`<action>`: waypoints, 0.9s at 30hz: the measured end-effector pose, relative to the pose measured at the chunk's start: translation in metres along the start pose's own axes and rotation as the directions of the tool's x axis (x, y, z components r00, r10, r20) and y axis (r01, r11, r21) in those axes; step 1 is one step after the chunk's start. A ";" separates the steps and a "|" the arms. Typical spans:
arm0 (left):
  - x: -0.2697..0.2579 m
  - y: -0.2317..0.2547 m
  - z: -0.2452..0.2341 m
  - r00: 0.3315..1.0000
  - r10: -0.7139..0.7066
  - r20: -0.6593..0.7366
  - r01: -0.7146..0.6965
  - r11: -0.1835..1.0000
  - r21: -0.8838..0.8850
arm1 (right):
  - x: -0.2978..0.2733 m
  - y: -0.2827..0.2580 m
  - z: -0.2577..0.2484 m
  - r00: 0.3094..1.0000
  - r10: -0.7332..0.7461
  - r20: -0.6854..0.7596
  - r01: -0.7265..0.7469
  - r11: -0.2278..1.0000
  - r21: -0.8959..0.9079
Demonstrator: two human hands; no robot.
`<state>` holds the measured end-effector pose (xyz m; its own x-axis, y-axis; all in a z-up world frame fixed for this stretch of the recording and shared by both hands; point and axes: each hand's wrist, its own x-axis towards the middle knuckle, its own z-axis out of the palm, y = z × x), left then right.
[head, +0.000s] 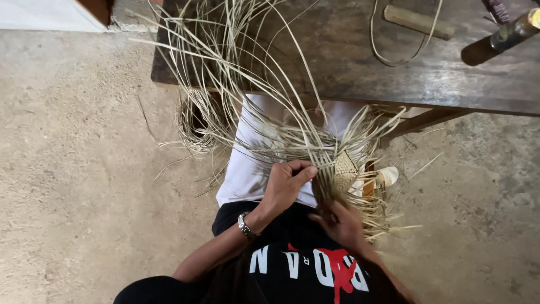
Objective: Weaving dried plant fibers into a structured pattern to create a hat or basket.
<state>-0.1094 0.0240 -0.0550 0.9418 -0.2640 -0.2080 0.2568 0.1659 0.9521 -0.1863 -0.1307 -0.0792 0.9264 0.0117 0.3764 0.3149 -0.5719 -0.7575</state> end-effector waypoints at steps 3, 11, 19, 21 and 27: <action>-0.005 0.017 0.005 0.998 -0.034 -0.050 0.043 0.980 0.193 | 0.004 0.005 -0.041 0.973 -0.227 0.037 0.228 0.974 -0.003; -0.005 0.022 0.010 0.996 -0.083 -0.013 0.084 0.984 0.159 | 0.056 0.018 -0.068 0.977 -0.132 0.166 0.161 0.971 -0.176; 0.000 0.026 0.016 0.997 0.045 0.063 -0.057 0.977 0.206 | 0.085 0.021 -0.059 0.875 -0.303 0.378 0.391 0.902 -0.181; 0.002 0.019 0.017 0.995 0.067 0.079 -0.083 0.971 0.223 | 0.102 0.007 -0.058 0.831 -0.357 0.426 0.460 0.872 -0.167; 0.011 0.000 0.011 0.976 0.178 0.125 -0.201 0.958 0.206 | 0.202 -0.051 -0.122 0.846 0.334 0.416 -0.402 0.912 0.086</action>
<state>-0.1014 0.0104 -0.0553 0.9379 -0.3469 -0.0054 0.0118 0.0163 0.9998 -0.0405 -0.1994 0.1005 0.9746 0.1606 -0.1563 -0.0675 -0.4551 -0.8879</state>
